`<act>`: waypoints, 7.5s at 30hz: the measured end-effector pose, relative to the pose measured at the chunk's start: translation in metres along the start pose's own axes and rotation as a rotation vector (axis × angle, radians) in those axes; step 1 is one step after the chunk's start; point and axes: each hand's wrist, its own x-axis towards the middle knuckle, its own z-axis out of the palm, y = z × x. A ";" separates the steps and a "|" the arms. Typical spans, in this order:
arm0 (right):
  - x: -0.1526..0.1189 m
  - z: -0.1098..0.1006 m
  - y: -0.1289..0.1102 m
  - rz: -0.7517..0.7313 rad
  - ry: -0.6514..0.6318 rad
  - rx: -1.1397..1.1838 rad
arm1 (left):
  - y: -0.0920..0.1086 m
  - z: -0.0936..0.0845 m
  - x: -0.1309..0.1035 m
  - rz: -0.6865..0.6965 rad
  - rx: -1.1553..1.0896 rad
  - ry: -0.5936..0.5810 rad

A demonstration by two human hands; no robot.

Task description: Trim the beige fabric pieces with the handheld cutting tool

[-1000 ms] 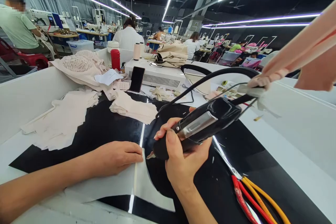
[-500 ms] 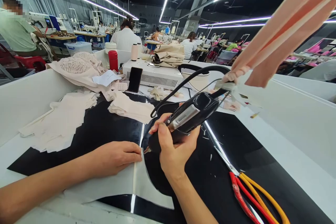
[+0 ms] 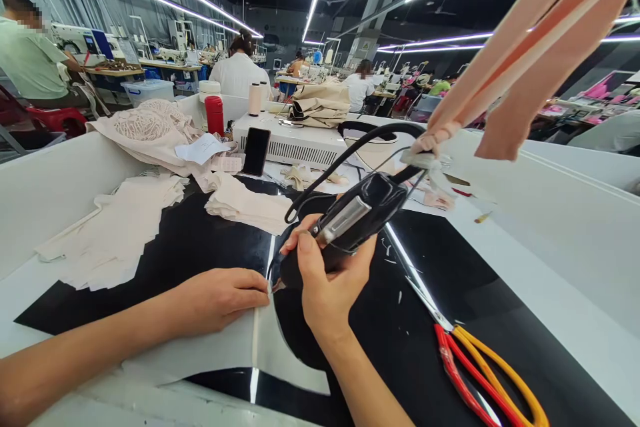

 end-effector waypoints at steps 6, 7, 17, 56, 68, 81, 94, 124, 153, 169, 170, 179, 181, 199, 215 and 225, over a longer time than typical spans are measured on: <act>-0.006 -0.005 -0.005 -0.024 0.040 0.008 | -0.001 -0.001 -0.001 0.001 -0.004 -0.013; -0.008 -0.005 -0.006 -0.022 0.041 0.004 | -0.001 -0.001 -0.001 0.001 -0.008 -0.012; -0.011 -0.005 -0.009 0.002 0.025 -0.024 | -0.001 -0.002 -0.002 0.002 -0.020 0.013; -0.018 -0.007 -0.025 0.014 0.015 -0.062 | 0.017 -0.007 -0.005 0.046 0.007 -0.046; -0.020 -0.008 -0.025 0.018 0.002 -0.065 | 0.018 -0.008 -0.005 0.044 0.000 -0.043; -0.019 -0.007 -0.021 -0.012 0.015 -0.019 | 0.012 -0.007 -0.009 0.047 -0.023 -0.035; -0.023 -0.009 -0.026 0.017 0.010 -0.010 | 0.013 -0.007 -0.008 0.047 -0.030 -0.025; -0.025 -0.021 -0.038 0.012 0.053 -0.050 | 0.002 -0.012 -0.006 0.055 0.019 -0.042; -0.036 -0.016 -0.040 0.053 0.046 -0.016 | 0.037 0.010 -0.019 0.059 0.139 0.025; -0.036 -0.014 -0.041 0.059 0.026 -0.025 | 0.057 0.007 -0.016 0.017 0.114 0.035; -0.036 -0.013 -0.040 0.057 0.027 -0.019 | 0.057 0.008 -0.016 0.017 0.115 0.042; -0.034 -0.009 -0.037 0.073 0.041 -0.059 | 0.056 0.013 -0.017 0.015 0.114 0.092; -0.033 -0.008 -0.036 0.066 0.045 -0.050 | 0.056 0.015 -0.017 0.013 0.109 0.101; -0.026 -0.025 -0.042 0.112 -0.001 -0.187 | 0.039 0.014 -0.014 0.006 0.077 0.106; -0.036 -0.179 -0.056 0.219 -0.257 -1.322 | -0.021 0.014 -0.015 -0.509 -0.037 0.040; -0.038 -0.195 -0.063 0.381 -0.301 -1.708 | -0.004 0.005 -0.010 -0.697 -0.489 -0.047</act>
